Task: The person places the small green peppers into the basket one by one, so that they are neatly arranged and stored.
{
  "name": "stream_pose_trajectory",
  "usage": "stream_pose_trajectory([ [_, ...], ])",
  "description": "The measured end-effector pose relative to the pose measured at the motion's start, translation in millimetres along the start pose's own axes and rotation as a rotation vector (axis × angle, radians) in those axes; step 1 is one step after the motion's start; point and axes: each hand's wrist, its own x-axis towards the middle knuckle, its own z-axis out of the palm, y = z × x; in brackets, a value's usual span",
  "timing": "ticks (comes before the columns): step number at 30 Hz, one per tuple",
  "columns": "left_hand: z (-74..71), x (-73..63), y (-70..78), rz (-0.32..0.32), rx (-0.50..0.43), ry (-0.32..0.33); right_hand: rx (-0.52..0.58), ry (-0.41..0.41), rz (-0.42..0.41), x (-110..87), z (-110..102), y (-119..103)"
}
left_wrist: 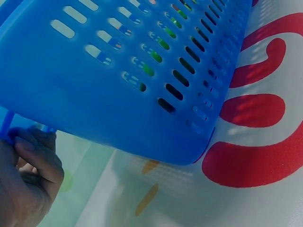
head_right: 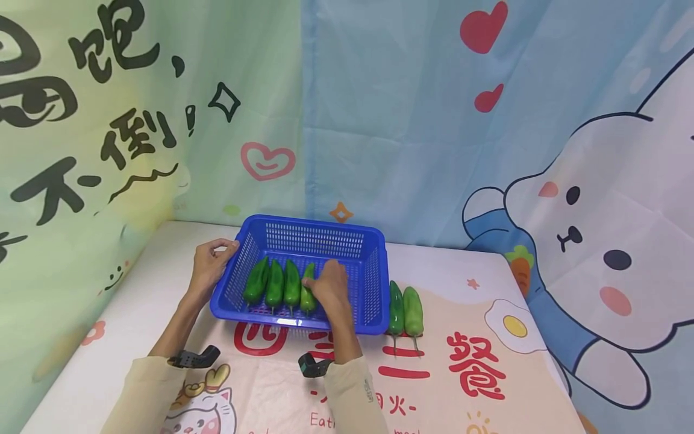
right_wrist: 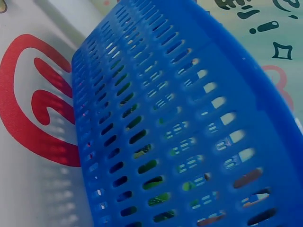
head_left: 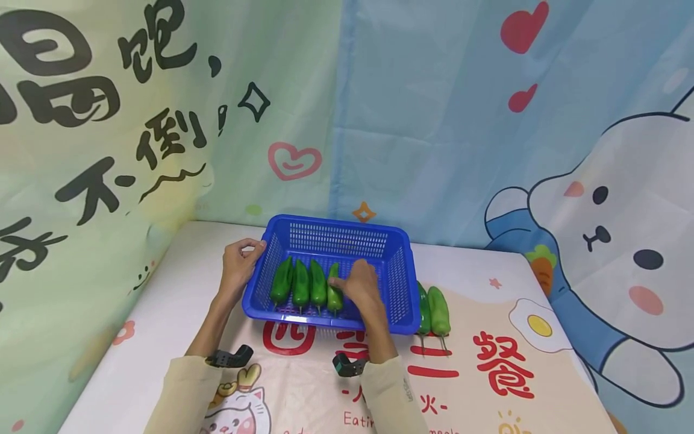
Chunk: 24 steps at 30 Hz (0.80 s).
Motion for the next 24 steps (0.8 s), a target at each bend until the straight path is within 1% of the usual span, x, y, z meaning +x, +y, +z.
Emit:
stream_pose_trajectory([
  [2, 0.1, -0.7, 0.2, 0.0, -0.004, -0.002, 0.007, 0.001, -0.002, -16.7, -14.3, -14.2],
  [4, 0.0, -1.3, 0.6, -0.002, -0.006, -0.001, 0.013, 0.001, -0.005, -24.6, -22.3, -19.6],
  [5, 0.0, -1.5, 0.9, -0.003, -0.007, 0.0, 0.013, 0.001, -0.002, -25.3, -24.4, -19.6],
  [6, -0.2, -1.7, 1.1, -0.004, -0.009, -0.001, 0.005, -0.011, 0.034, -31.9, -31.4, -28.0],
  [8, -0.5, -1.6, 1.4, -0.005, -0.009, -0.001, -0.005, -0.008, 0.022, -22.7, -27.8, -16.1],
  [13, -0.6, -0.6, 1.0, 0.001, -0.005, -0.002, -0.018, 0.024, -0.061, 13.0, -10.5, 31.6],
  [16, 0.3, -0.5, 0.5, 0.006, 0.001, 0.001, 0.001, 0.016, -0.078, 14.3, -15.9, 38.3],
  [19, 0.9, -0.7, 0.2, 0.008, 0.004, 0.004, -0.004, -0.003, -0.048, 6.2, -28.4, 32.1],
  [22, 1.0, -1.0, 0.0, 0.008, 0.003, 0.005, 0.009, -0.009, -0.03, -6.4, -41.9, 22.8],
  [24, 1.1, -1.1, -0.1, 0.007, 0.0, 0.006, 0.024, -0.001, -0.024, -22.2, -54.3, 9.3],
])
